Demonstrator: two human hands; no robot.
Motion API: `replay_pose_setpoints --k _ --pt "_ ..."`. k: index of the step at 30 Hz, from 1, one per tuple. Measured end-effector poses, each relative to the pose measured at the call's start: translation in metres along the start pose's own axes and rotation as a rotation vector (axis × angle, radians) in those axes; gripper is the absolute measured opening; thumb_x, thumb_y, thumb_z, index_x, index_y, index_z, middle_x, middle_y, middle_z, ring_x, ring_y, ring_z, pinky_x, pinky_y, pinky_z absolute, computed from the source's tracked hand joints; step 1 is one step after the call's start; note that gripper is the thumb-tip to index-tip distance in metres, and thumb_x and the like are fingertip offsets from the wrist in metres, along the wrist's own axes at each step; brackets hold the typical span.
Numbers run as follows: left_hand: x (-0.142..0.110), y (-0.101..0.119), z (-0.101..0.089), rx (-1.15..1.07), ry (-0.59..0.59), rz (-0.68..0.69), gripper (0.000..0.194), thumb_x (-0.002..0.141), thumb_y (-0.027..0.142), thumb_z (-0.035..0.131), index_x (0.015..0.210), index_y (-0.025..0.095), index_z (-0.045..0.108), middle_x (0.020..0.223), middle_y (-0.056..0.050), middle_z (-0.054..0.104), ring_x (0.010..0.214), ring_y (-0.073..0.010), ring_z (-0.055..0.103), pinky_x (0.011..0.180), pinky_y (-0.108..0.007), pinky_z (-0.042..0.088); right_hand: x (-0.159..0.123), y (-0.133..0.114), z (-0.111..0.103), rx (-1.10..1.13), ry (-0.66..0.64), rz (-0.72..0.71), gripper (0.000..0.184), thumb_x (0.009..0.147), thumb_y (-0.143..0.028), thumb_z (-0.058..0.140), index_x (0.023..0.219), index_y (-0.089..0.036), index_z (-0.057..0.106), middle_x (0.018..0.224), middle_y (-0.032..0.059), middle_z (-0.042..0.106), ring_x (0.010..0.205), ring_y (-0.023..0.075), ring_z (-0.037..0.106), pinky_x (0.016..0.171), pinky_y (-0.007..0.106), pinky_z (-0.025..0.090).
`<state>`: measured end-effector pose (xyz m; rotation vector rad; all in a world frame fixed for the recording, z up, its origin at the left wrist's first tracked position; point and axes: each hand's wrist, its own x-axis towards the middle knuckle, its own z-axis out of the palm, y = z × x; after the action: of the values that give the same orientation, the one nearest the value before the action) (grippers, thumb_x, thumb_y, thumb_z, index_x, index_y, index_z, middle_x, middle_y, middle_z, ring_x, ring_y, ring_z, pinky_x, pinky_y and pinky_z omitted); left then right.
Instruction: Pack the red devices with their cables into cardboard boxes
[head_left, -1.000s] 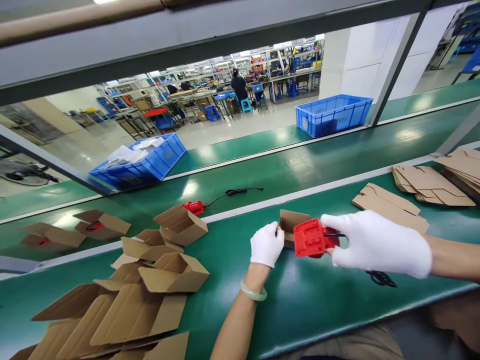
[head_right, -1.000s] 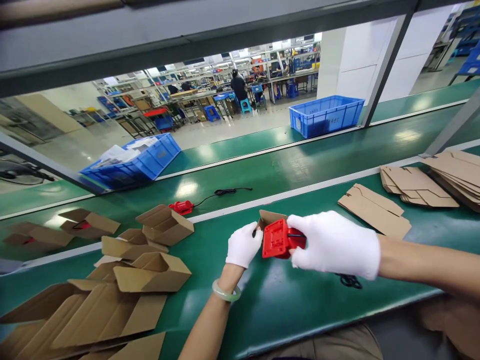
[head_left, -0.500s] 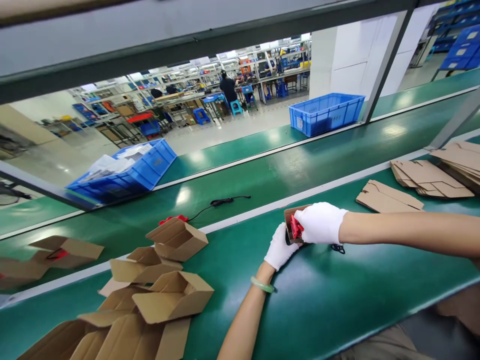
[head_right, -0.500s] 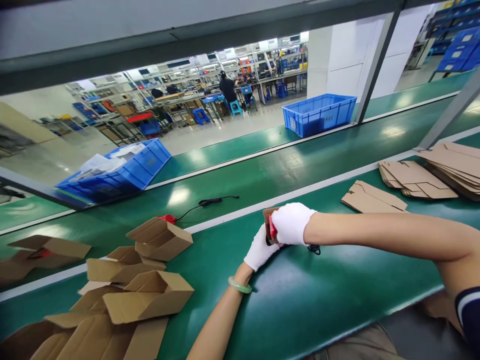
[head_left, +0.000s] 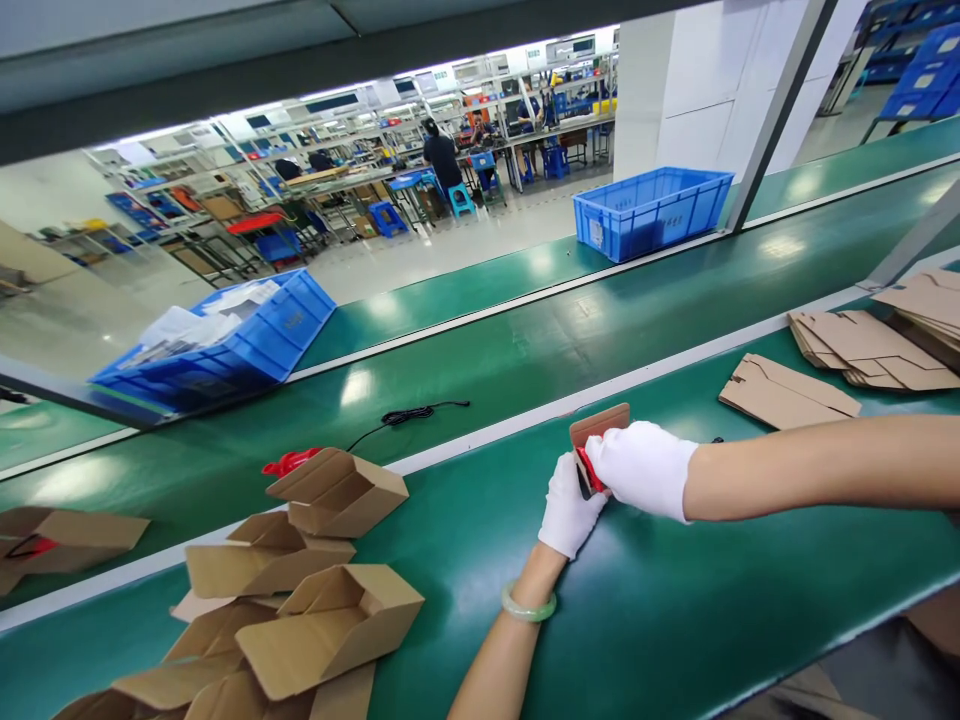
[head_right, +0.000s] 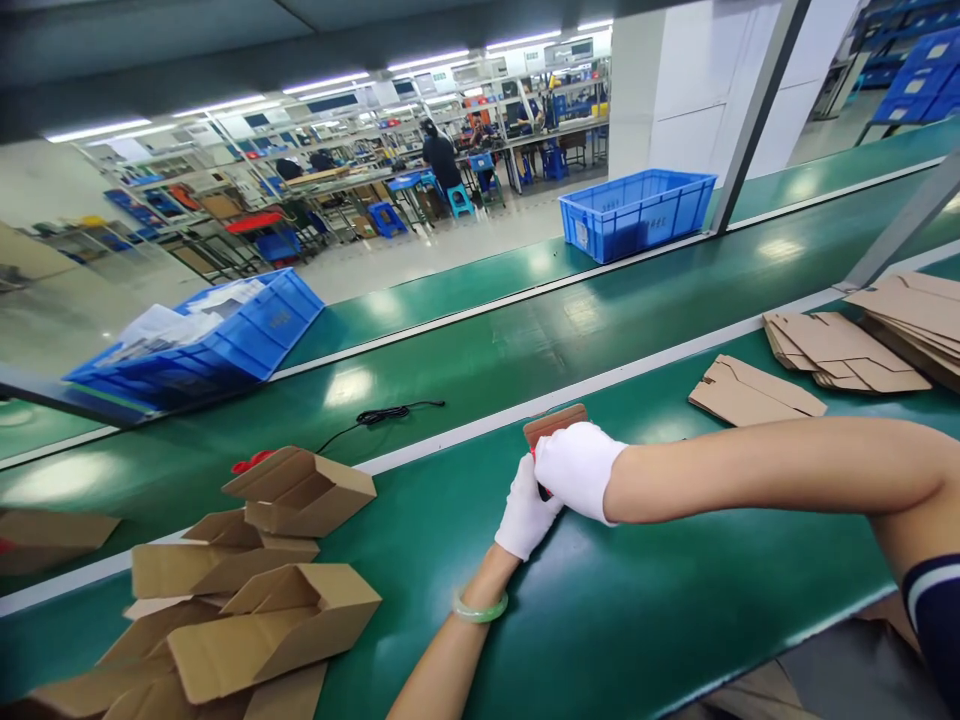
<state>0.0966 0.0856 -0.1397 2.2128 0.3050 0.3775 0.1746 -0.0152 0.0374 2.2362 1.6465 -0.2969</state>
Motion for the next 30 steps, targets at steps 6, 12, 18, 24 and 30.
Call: replay_pose_setpoints --k 6,12,18,24,30 --pt "0.001 0.002 0.001 -0.001 -0.004 -0.028 0.051 0.075 0.026 0.068 0.117 0.020 0.040 0.109 -0.006 0.052 0.100 -0.0204 0.053 0.086 -0.032 0.044 -0.009 0.007 -0.019 0.008 -0.083 0.054 0.032 0.077 -0.015 0.061 0.108 -0.006 0.059 0.094 0.0160 0.062 0.082 0.0253 0.062 0.062 0.029 0.043" --pt "0.004 0.001 0.000 0.001 0.012 -0.059 0.050 0.074 0.028 0.069 0.113 0.020 0.040 0.106 -0.005 0.053 0.097 -0.0199 0.054 0.083 -0.032 0.045 -0.019 0.008 0.003 -0.120 0.119 0.036 0.021 0.081 -0.007 0.049 0.100 -0.008 0.057 0.086 0.0125 0.058 0.079 0.0224 0.060 0.055 0.025 0.039" --pt "0.003 -0.001 0.003 0.035 0.023 -0.042 0.047 0.074 0.027 0.068 0.111 0.019 0.041 0.104 -0.006 0.053 0.095 -0.0212 0.055 0.082 -0.034 0.046 0.004 0.007 0.001 -0.095 -0.015 -0.047 0.027 0.071 -0.008 0.061 0.098 -0.008 0.060 0.089 0.0123 0.060 0.080 0.0240 0.061 0.058 0.027 0.041" --pt "0.003 -0.002 0.003 0.034 0.015 -0.024 0.052 0.073 0.026 0.069 0.116 0.018 0.040 0.111 -0.008 0.053 0.104 -0.0238 0.053 0.088 -0.036 0.045 0.040 0.013 -0.015 -0.001 -0.233 -0.116 0.020 0.068 -0.022 0.069 0.084 -0.011 0.067 0.085 0.0099 0.064 0.082 0.0274 0.062 0.067 0.034 0.044" --pt "0.002 -0.002 0.003 0.006 0.060 -0.029 0.054 0.072 0.025 0.070 0.116 0.019 0.039 0.110 -0.007 0.053 0.104 -0.0230 0.053 0.089 -0.036 0.045 0.011 0.013 0.016 -0.041 0.132 -0.072 0.027 0.077 -0.020 0.061 0.102 -0.009 0.059 0.091 0.0130 0.059 0.078 0.0245 0.060 0.065 0.032 0.044"
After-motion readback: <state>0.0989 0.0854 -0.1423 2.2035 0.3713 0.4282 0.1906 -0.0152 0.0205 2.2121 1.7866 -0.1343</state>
